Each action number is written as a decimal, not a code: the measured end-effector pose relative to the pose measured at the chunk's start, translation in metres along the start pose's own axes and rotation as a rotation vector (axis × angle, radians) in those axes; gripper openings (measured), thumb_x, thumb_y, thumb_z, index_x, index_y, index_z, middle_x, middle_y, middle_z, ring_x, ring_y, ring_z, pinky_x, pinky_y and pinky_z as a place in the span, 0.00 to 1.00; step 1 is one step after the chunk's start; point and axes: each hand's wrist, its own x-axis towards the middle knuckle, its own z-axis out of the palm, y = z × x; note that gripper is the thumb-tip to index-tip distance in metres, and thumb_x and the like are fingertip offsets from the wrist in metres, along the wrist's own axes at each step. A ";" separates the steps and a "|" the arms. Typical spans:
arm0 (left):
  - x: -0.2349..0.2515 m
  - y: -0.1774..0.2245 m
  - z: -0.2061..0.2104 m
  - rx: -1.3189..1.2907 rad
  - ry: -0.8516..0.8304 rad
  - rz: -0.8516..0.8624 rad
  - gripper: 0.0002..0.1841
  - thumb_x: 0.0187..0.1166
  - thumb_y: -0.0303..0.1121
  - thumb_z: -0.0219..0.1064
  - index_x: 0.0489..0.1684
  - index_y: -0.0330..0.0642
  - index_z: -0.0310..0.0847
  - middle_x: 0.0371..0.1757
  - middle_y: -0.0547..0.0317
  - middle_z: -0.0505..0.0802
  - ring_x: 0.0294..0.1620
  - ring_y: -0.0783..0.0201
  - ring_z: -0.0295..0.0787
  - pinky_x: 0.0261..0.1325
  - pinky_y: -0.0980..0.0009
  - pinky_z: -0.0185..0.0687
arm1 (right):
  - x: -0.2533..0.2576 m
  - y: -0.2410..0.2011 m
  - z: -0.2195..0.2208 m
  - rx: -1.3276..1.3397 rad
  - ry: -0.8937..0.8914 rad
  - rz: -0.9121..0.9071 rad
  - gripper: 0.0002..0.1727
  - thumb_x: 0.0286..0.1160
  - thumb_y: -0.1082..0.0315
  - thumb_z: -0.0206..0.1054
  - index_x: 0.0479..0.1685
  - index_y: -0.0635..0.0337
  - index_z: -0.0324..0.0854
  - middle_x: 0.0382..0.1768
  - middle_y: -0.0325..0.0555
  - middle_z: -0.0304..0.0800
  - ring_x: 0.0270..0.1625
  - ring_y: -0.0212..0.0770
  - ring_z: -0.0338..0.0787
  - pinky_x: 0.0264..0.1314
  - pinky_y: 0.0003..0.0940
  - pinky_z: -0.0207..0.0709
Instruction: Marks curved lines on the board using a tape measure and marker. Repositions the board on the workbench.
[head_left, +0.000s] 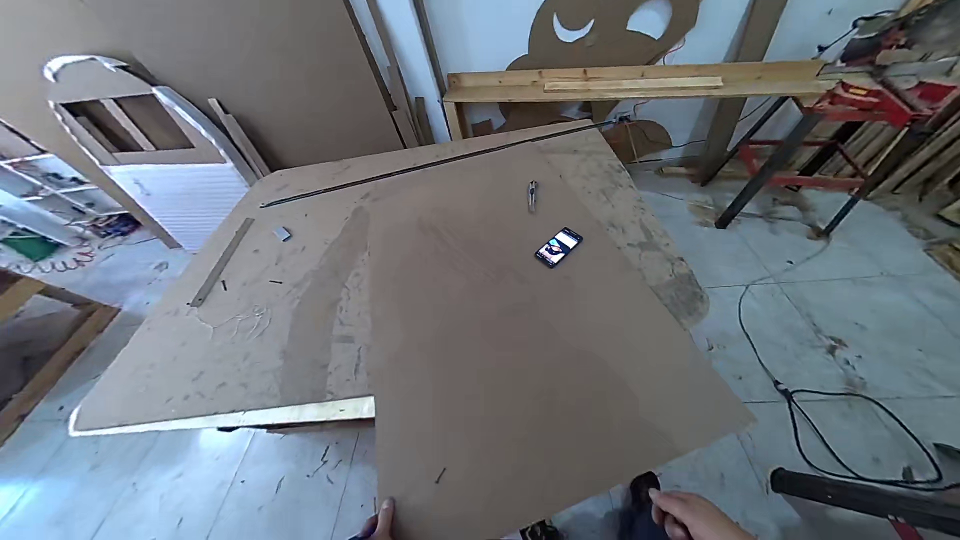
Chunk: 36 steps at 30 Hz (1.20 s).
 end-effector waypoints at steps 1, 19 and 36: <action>-0.010 -0.005 0.007 -0.021 0.006 -0.013 0.28 0.84 0.55 0.66 0.56 0.33 0.89 0.52 0.39 0.94 0.57 0.47 0.92 0.67 0.43 0.82 | 0.003 0.002 -0.004 -0.006 0.004 -0.002 0.23 0.92 0.46 0.52 0.49 0.55 0.83 0.21 0.34 0.75 0.21 0.34 0.77 0.27 0.34 0.78; -0.356 -0.015 0.240 -0.179 -0.440 -0.194 0.26 0.90 0.52 0.60 0.58 0.33 0.87 0.49 0.35 0.94 0.49 0.42 0.95 0.56 0.40 0.90 | 0.003 0.045 -0.137 -0.071 0.109 0.081 0.31 0.92 0.37 0.47 0.63 0.57 0.76 0.33 0.45 0.86 0.21 0.37 0.81 0.25 0.33 0.79; -0.224 -0.020 0.107 -0.168 -0.631 0.045 0.17 0.91 0.33 0.59 0.68 0.32 0.83 0.38 0.47 0.98 0.37 0.57 0.98 0.46 0.60 0.95 | 0.037 -0.009 -0.259 -0.419 0.692 0.009 0.31 0.88 0.41 0.59 0.53 0.64 0.87 0.33 0.54 0.86 0.33 0.48 0.82 0.43 0.53 0.78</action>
